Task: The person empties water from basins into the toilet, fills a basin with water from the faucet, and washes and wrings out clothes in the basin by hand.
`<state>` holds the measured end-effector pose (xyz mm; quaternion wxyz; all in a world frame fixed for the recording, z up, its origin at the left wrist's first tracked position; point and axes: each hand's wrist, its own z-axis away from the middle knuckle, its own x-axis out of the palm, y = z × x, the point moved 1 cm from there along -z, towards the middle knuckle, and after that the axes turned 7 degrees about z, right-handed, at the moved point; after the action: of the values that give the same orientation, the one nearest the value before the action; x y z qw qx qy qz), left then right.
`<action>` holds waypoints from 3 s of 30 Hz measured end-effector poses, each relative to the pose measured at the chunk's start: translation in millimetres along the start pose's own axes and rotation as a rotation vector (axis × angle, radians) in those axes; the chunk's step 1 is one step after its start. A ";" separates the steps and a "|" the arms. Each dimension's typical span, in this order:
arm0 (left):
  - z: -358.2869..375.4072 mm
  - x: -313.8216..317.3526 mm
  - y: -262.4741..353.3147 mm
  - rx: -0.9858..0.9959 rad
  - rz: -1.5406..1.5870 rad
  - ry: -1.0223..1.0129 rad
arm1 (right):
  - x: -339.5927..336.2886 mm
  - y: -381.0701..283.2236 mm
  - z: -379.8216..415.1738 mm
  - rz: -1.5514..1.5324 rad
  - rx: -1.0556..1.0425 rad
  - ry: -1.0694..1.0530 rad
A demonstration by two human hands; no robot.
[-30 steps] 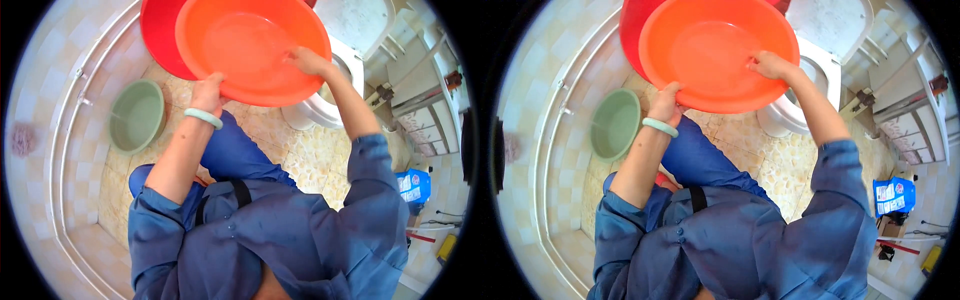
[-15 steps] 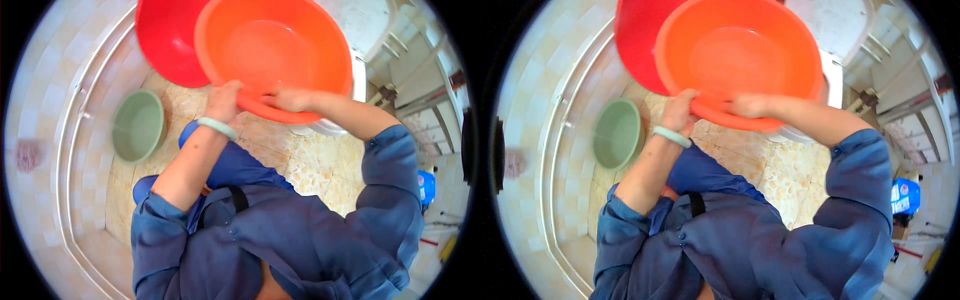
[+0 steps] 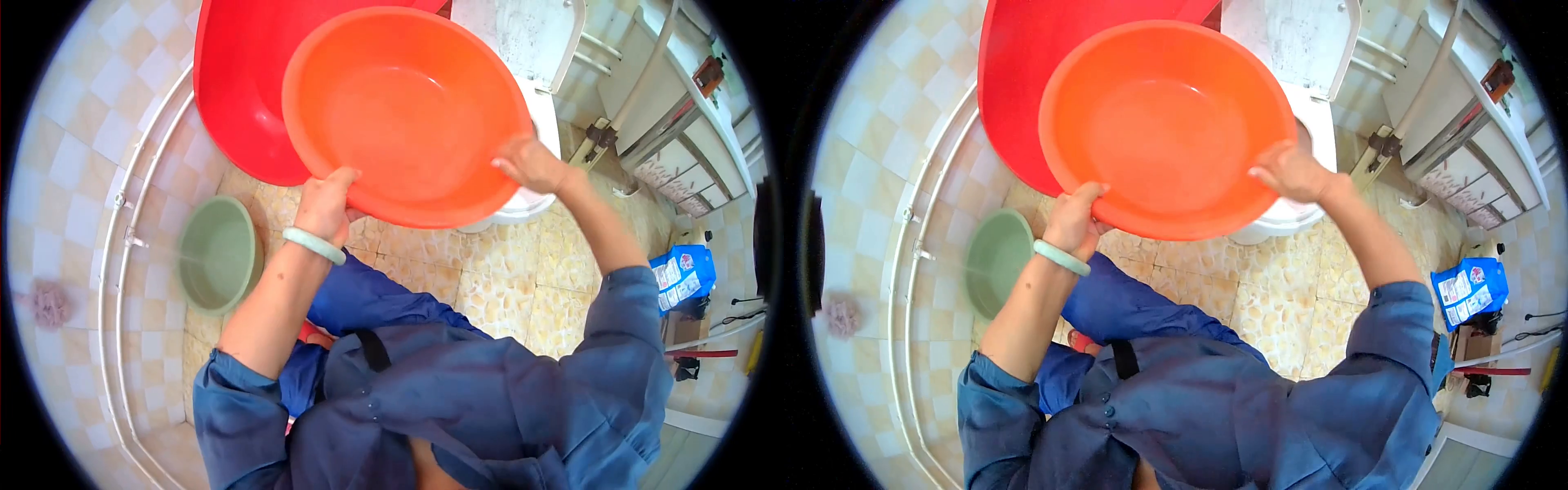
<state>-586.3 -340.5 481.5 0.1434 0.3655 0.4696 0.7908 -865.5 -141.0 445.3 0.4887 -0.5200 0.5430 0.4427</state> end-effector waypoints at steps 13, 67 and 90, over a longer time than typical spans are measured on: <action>6.3 20.2 -25.9 -0.133 0.062 -0.134 | -12.7 52.1 65.1 -1.294 0.832 0.470; -88.0 148.1 110.3 0.473 -1.086 -0.267 | 16.8 -34.8 110.8 -2.052 0.992 1.056; -30.2 254.1 98.3 0.951 -1.023 -0.568 | 97.5 -83.1 -14.3 -2.512 1.005 0.896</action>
<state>-772.2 -265.7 668.7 0.4349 0.3142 0.8165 0.2130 -781.9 -173.6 352.9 0.4695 -0.5163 -0.0680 -0.7130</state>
